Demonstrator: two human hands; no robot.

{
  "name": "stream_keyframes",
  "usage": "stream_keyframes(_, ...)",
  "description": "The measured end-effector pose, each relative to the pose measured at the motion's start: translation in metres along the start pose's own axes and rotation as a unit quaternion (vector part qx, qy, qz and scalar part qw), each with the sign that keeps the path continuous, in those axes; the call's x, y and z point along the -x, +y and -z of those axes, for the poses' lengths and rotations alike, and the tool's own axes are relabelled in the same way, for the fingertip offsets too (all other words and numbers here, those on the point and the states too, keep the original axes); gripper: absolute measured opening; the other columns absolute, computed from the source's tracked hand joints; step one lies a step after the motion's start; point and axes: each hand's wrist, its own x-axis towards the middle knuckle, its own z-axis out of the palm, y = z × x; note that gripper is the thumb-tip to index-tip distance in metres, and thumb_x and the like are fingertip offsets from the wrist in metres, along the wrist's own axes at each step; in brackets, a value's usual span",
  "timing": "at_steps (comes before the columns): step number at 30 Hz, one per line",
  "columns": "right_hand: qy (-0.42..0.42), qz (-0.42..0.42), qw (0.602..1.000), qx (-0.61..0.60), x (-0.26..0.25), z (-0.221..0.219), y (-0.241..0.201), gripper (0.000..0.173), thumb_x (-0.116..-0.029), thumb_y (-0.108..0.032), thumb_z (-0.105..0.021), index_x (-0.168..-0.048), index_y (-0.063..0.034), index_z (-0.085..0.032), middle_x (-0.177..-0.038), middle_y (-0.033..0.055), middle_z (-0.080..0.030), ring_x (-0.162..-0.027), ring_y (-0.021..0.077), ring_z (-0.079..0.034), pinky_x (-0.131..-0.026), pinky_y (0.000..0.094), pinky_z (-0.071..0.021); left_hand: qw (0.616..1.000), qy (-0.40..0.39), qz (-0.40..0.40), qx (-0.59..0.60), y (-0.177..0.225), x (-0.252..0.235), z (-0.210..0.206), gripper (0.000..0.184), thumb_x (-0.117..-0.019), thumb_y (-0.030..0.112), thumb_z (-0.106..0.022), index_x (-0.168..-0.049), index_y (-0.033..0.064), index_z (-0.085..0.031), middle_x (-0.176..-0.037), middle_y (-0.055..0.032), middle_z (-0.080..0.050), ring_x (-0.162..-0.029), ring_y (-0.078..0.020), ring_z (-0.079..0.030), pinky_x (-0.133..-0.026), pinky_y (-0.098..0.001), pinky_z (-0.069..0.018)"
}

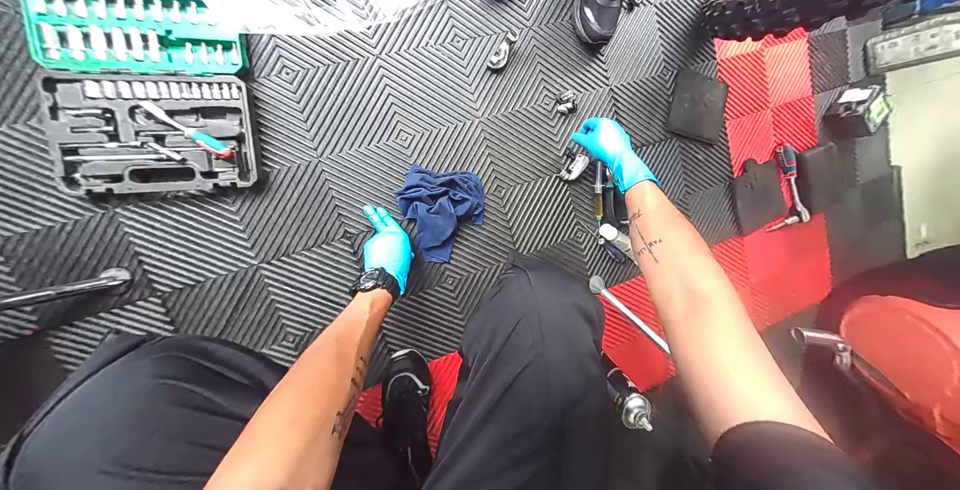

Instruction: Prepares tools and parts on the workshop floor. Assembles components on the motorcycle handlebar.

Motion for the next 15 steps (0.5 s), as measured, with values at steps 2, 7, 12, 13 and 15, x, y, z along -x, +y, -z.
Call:
stream_keyframes(2,0.045,-0.041,0.987,-0.149,0.015,0.01,-0.009,0.034,-0.0987,-0.044,-0.062,-0.104,-0.0123,-0.073,-0.089,0.0131,-0.068,-0.078,0.0292,-0.065,-0.067,0.0534,-0.0516,1.0,-0.001,-0.003,-0.007,0.001,0.0,0.001,0.117,-0.0791,0.016,-0.083,-0.161,-0.0077,-0.003,-0.171,-0.0209,0.001,-0.096,-0.0346,-0.074,-0.083,-0.0469,-0.0603)
stream_keyframes(7,0.044,-0.158,0.739,-0.653,0.039,0.006,-0.047,0.019,-0.1045,-0.03,-0.052,-0.104,-0.0156,-0.063,-0.081,-0.0029,-0.063,-0.068,0.0084,-0.06,-0.064,0.0248,-0.052,1.0,-0.006,-0.001,0.0,0.005,0.0,0.001,0.116,-0.0798,0.014,-0.082,-0.161,-0.0071,-0.002,-0.171,-0.0212,0.002,-0.097,-0.036,-0.074,-0.084,-0.0477,-0.0603)
stream_keyframes(12,-0.083,-0.119,0.705,-0.694,0.062,-0.018,-0.083,0.022,-0.1075,-0.019,-0.046,-0.107,-0.0086,-0.065,-0.076,-0.0013,-0.059,-0.061,0.008,-0.055,-0.057,0.0222,-0.0494,1.0,0.003,0.006,0.022,0.001,0.002,0.003,0.105,-0.0867,0.01,-0.072,-0.161,-0.0071,0.0,-0.171,-0.0218,-0.003,-0.098,-0.0356,-0.074,-0.085,-0.0479,-0.0603)
stream_keyframes(13,-0.101,-0.083,0.738,-0.662,0.068,-0.018,-0.087,0.025,-0.1085,-0.021,-0.043,-0.107,-0.0116,-0.066,-0.07,-0.0052,-0.053,-0.056,0.0056,-0.048,-0.053,0.0209,-0.0441,1.0,0.003,0.006,0.025,0.002,0.001,0.002,0.103,-0.0873,0.009,-0.071,-0.161,-0.0069,-0.001,-0.171,-0.0213,-0.002,-0.098,-0.035,-0.074,-0.085,-0.047,-0.0602)
stream_keyframes(15,-0.113,-0.035,0.781,-0.613,0.081,-0.015,-0.095,0.028,-0.1091,-0.022,-0.04,-0.108,-0.0135,-0.066,-0.063,-0.0082,-0.044,-0.05,0.0044,-0.04,-0.048,0.0203,-0.0376,0.999,-0.003,0.006,0.035,0.003,0.001,0.001,0.107,-0.0847,0.007,-0.074,-0.161,-0.007,0.0,-0.171,-0.0206,0.0,-0.099,-0.035,-0.073,-0.085,-0.0468,-0.0603)
